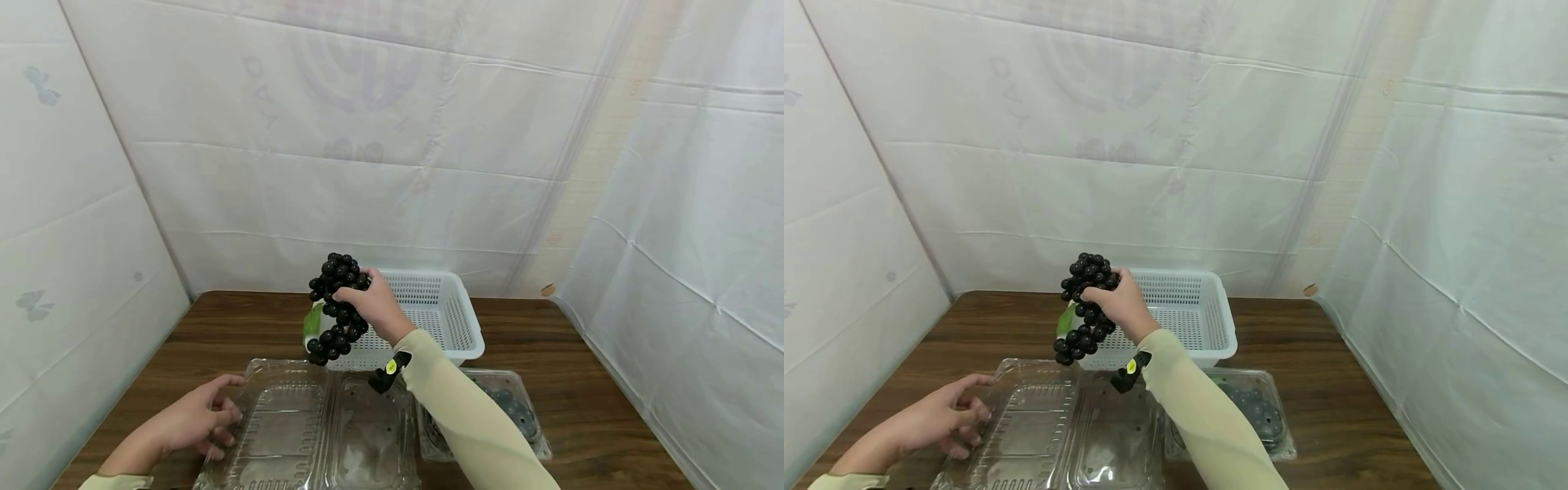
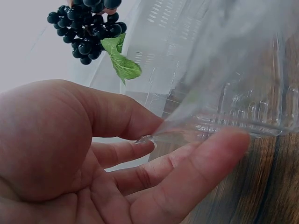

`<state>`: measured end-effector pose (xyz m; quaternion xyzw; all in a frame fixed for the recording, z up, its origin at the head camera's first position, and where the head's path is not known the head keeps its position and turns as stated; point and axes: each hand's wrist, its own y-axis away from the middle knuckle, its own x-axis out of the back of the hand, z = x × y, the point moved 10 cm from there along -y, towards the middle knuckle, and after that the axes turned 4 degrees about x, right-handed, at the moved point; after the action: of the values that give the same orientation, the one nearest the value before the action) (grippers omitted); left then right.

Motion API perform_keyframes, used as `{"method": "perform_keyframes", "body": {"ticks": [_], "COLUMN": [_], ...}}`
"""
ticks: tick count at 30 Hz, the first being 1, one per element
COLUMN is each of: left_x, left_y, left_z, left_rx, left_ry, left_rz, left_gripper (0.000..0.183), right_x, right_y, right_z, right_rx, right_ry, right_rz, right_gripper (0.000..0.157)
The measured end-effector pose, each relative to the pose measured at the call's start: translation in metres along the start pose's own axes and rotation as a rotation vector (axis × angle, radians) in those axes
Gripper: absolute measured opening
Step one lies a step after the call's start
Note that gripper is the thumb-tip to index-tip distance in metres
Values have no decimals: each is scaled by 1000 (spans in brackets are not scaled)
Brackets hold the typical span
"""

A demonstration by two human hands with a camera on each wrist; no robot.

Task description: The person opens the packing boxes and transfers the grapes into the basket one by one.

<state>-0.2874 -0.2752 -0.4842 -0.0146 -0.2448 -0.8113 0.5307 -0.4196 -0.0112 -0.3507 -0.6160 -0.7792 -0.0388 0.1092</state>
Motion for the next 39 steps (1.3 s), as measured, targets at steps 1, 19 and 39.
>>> {"method": "perform_keyframes", "body": {"ticks": [1, 19, 39], "left_x": [0, 0, 2], "left_y": [0, 1, 0], "left_z": [0, 0, -1], "left_rx": [0, -10, -11], "left_ry": [-1, 5, 3], "left_rz": [0, -5, -2], "left_gripper": [65, 67, 67], "right_x": [1, 18, 32], "right_y": [-1, -20, -34], "right_z": [0, 20, 42], "right_rx": [0, -4, -38], "right_ry": [-3, 9, 51], "right_rz": [3, 69, 140], "right_gripper": [86, 86, 82]}}
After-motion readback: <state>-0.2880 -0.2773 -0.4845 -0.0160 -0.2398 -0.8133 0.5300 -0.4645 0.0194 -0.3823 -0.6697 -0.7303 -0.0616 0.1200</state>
